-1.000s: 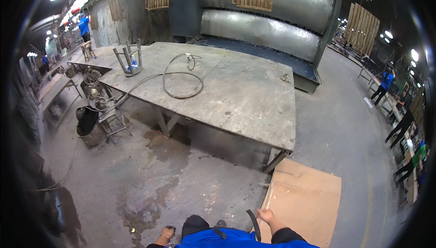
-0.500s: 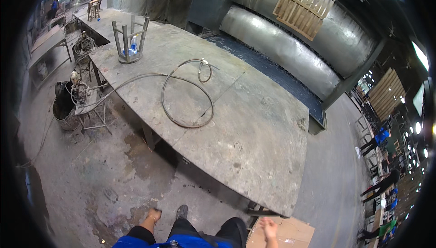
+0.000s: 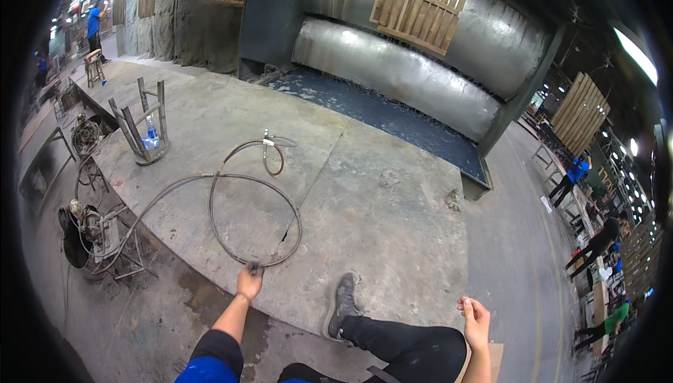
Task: The person uses a spray gun to apply finish to hanging wooden slatted panels in a workshop. They repeatedly lift, rotate, and reposition each panel to coat all sides, then walk to retrieve the spray gun and return to continue the process.
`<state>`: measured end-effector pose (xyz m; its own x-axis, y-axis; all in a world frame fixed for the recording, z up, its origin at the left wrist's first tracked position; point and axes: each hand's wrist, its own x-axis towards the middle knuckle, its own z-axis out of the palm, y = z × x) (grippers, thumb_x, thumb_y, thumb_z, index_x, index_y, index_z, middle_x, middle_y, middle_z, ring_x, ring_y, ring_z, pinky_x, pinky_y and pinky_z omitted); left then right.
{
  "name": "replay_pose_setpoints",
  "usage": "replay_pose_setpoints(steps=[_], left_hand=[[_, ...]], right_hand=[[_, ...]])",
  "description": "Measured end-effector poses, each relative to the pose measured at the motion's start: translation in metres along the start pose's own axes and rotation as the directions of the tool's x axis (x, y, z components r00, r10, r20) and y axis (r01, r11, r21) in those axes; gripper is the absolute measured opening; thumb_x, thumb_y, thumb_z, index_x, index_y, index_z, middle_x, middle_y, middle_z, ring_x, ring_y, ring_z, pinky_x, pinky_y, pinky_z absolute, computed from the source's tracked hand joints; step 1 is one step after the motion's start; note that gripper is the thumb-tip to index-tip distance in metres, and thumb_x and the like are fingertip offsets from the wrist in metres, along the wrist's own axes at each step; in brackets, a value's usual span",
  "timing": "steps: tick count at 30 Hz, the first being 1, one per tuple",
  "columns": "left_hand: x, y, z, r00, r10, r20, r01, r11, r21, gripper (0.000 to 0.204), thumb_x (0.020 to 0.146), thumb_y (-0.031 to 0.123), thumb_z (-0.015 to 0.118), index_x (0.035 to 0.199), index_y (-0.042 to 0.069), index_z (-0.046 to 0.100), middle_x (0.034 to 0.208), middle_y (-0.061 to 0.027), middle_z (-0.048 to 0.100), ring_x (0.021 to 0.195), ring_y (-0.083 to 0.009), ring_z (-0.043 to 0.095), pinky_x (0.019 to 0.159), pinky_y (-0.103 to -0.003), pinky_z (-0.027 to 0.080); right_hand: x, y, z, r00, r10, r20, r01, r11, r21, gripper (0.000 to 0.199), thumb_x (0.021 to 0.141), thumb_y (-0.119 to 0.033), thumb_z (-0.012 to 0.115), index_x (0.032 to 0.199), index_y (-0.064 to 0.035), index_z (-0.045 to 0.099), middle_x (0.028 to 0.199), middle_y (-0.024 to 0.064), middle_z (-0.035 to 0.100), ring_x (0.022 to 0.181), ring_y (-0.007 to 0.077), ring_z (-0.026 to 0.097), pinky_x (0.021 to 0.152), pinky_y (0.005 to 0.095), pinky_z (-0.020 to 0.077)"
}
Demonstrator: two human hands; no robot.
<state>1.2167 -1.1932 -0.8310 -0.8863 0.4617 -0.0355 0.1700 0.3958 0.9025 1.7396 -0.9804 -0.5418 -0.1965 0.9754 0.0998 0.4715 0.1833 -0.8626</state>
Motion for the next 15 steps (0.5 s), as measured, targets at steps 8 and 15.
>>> replay_pose_setpoints(steps=[8,15], left_hand=[[0.186,0.137,0.138,0.990,0.104,0.092,-0.066,0.933,-0.353,0.042,0.098,0.032,0.068,0.121,-0.002,0.069,0.114,-0.0210,0.074,0.113,-0.0315,0.070,0.097,-0.038,0.053],[0.208,0.177,0.145,0.890,-0.357,0.284,0.338,0.934,0.115,0.057,0.095,0.043,0.065,0.126,-0.005,0.066,0.120,-0.0265,0.071,0.117,-0.0396,0.067,0.101,-0.042,0.051]], right_hand=[[0.276,-0.008,0.165,0.905,-0.400,0.144,0.414,0.906,-0.091,0.032,0.104,-0.028,0.064,0.102,0.0030,0.073,0.088,0.0042,0.071,0.085,0.0099,0.062,0.081,0.0283,0.0504],[0.483,0.010,0.309,0.810,0.391,0.438,0.191,0.530,-0.826,0.046,0.095,-0.045,0.065,0.115,-0.0046,0.075,0.117,0.0225,0.073,0.117,0.0383,0.068,0.100,0.0465,0.0535]])
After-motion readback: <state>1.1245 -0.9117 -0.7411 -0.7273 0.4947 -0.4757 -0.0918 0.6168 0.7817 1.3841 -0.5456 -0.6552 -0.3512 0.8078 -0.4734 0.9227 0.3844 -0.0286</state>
